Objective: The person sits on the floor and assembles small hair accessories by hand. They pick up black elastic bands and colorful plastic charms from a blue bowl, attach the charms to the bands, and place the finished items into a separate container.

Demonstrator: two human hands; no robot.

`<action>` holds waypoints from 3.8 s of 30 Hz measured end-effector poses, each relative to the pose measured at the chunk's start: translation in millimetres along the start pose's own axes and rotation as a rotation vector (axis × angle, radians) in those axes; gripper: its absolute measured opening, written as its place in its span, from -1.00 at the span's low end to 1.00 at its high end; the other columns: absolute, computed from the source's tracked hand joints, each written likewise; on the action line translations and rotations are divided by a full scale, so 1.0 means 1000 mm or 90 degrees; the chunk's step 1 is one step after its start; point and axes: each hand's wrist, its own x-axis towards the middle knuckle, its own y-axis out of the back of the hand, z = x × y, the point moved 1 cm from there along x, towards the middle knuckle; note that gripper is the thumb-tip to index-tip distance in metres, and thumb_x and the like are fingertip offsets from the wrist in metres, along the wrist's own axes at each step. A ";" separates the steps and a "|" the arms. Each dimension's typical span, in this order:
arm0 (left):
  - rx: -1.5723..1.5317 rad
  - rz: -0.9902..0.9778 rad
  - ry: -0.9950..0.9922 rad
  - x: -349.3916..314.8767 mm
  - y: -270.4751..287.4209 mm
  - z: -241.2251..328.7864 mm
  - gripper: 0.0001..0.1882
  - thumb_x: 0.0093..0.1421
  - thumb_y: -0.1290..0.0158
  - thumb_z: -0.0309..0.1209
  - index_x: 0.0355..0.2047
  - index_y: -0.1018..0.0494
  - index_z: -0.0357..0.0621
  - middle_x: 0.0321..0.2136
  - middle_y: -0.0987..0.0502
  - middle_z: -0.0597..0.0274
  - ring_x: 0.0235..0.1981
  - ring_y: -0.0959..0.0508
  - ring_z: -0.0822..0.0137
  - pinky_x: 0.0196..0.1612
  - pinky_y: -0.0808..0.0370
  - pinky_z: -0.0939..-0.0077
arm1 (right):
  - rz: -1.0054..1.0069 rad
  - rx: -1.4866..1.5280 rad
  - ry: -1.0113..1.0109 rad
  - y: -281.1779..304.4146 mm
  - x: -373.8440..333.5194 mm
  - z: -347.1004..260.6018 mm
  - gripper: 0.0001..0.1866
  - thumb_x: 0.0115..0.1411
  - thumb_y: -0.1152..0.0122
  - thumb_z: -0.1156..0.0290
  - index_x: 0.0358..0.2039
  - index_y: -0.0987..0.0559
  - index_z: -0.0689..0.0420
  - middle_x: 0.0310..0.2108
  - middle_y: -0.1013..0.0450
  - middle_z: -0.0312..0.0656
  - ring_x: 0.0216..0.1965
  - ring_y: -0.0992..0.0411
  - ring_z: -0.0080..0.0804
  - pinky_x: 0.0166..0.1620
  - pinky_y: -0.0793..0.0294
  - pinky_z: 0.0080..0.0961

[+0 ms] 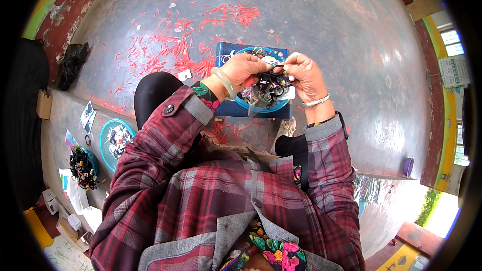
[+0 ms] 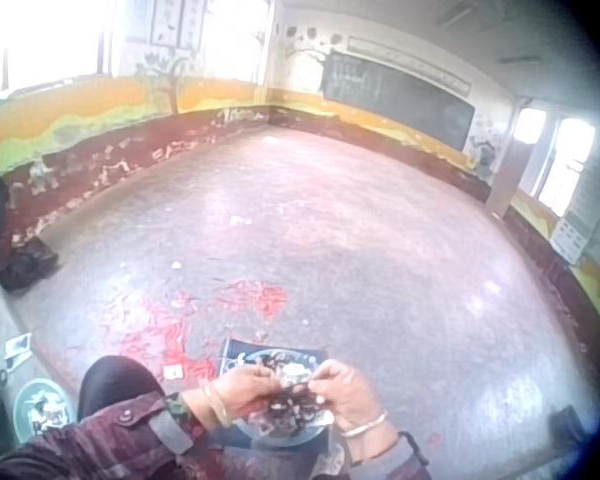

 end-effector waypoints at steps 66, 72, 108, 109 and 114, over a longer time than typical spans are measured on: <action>0.228 -0.011 -0.077 -0.008 -0.019 0.017 -0.91 0.06 -0.09 -0.48 -0.42 -0.51 -0.23 -0.54 -0.49 0.37 -0.58 -0.39 0.63 -0.57 -0.29 0.77 | 0.024 0.047 -0.023 0.004 0.001 0.002 -0.87 0.00 -0.19 0.49 -0.42 -0.50 0.26 -0.53 -0.39 -0.36 -0.65 -0.19 -0.78 -0.61 -0.18 -0.87; 0.395 0.102 -0.182 0.002 -0.010 0.004 -0.90 0.03 -0.12 -0.47 -0.44 -0.52 -0.24 -0.61 -0.46 0.39 -0.65 -0.35 0.64 -0.61 -0.28 0.74 | 0.019 -0.283 0.128 0.005 0.002 0.005 -0.92 -0.04 -0.21 0.50 -0.48 -0.54 0.18 -0.31 -0.38 -0.34 -0.28 -0.32 -0.64 -0.29 -0.28 -0.74; 0.389 0.030 -0.355 -0.012 -0.015 0.010 -0.85 0.05 -0.08 -0.53 -0.33 -0.49 -0.27 -0.51 -0.48 0.37 -0.49 -0.42 0.60 -0.45 -0.38 0.71 | 0.030 -0.340 0.232 -0.006 -0.003 -0.005 -0.86 -0.04 -0.19 0.54 -0.39 -0.56 0.22 -0.44 -0.40 -0.35 -0.46 -0.35 -0.68 -0.39 -0.34 -0.74; 0.400 0.025 -0.365 -0.012 -0.014 0.009 -0.85 0.05 -0.09 -0.53 -0.33 -0.49 -0.27 -0.50 -0.48 0.36 -0.48 -0.43 0.59 -0.45 -0.39 0.71 | 0.018 -0.323 0.212 -0.006 -0.004 -0.005 -0.86 -0.03 -0.19 0.54 -0.39 -0.56 0.23 -0.44 -0.40 -0.35 -0.47 -0.35 -0.68 -0.39 -0.34 -0.74; 0.468 0.007 -0.340 -0.012 -0.014 0.008 -0.84 0.05 -0.09 -0.51 -0.32 -0.49 -0.27 -0.49 -0.49 0.32 -0.48 -0.44 0.56 -0.44 -0.40 0.67 | 0.027 -0.269 0.126 0.003 -0.003 0.000 -0.92 -0.03 -0.19 0.53 -0.47 -0.54 0.24 -0.47 -0.37 -0.38 -0.47 -0.34 -0.69 -0.40 -0.33 -0.75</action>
